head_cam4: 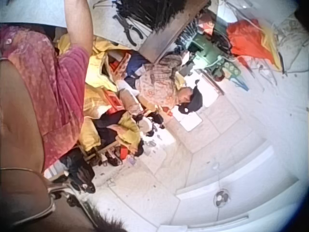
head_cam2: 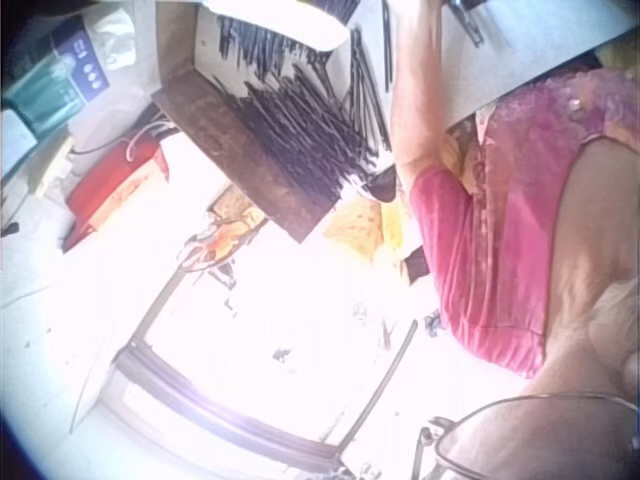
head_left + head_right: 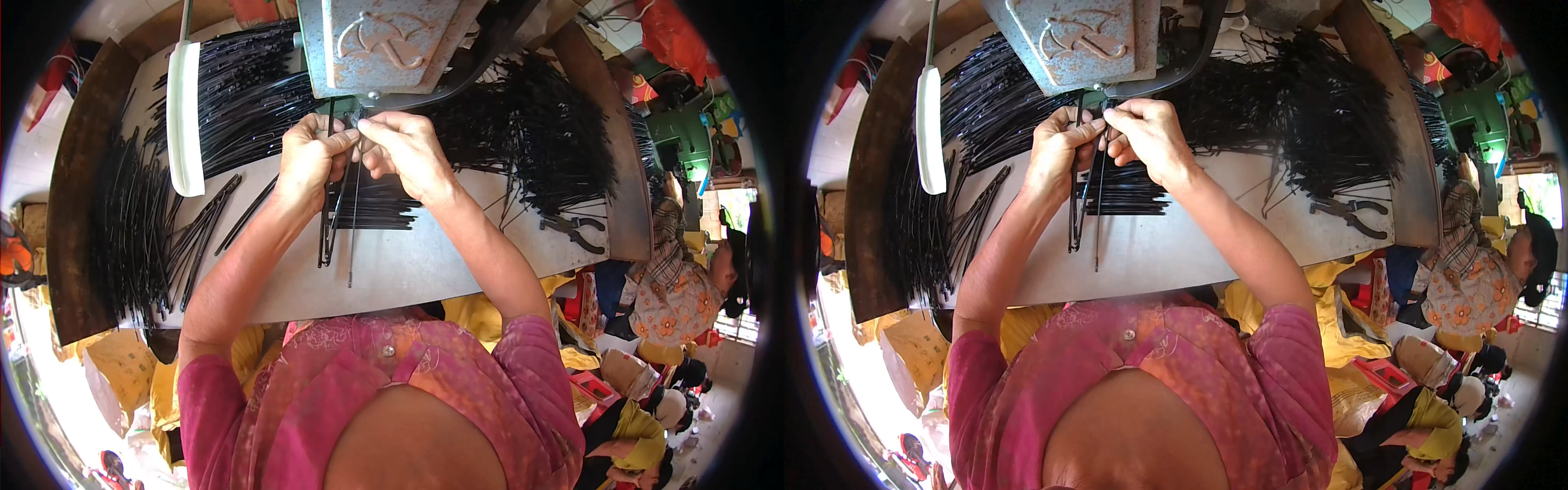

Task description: The person assembles black plastic rods and black wires using a binding machine and pliers.

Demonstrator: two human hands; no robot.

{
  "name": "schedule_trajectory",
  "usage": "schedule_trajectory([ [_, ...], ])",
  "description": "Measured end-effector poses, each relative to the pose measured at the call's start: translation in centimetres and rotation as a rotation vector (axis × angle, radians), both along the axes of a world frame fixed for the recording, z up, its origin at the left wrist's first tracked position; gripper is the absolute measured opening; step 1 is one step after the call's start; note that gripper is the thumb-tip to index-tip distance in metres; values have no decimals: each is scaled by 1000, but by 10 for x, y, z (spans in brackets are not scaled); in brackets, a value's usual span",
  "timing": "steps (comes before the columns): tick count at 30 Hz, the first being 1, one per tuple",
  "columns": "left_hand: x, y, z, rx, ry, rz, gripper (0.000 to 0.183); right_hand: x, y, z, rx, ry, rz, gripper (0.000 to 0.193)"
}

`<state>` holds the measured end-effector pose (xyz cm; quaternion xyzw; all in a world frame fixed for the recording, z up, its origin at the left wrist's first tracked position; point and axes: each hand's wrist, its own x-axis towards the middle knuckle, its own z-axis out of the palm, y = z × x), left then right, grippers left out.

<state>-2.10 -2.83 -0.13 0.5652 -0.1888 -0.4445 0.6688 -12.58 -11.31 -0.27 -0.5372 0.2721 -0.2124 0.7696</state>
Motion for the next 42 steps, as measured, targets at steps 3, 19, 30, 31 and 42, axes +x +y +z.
schedule_trajectory([
  [3, 2, 0, 0, 20, -13, 3, 14, -12, -8, 9, -72, 130, -24, 20],
  [19, 102, 103, 36, 537, -1273, -317, 21, -87, -63, 14, -790, 624, 4, 10],
  [30, 4, 24, 8, 36, -1751, -331, 8, -55, -43, 3, -1548, 577, 107, 8],
  [31, 2, 15, -2, 29, -1795, -316, 11, -56, -43, 5, -1535, 517, 38, 7],
  [42, -3, 7, -23, 27, -1633, -233, 8, -62, -42, 3, -487, 5, -469, 13],
])
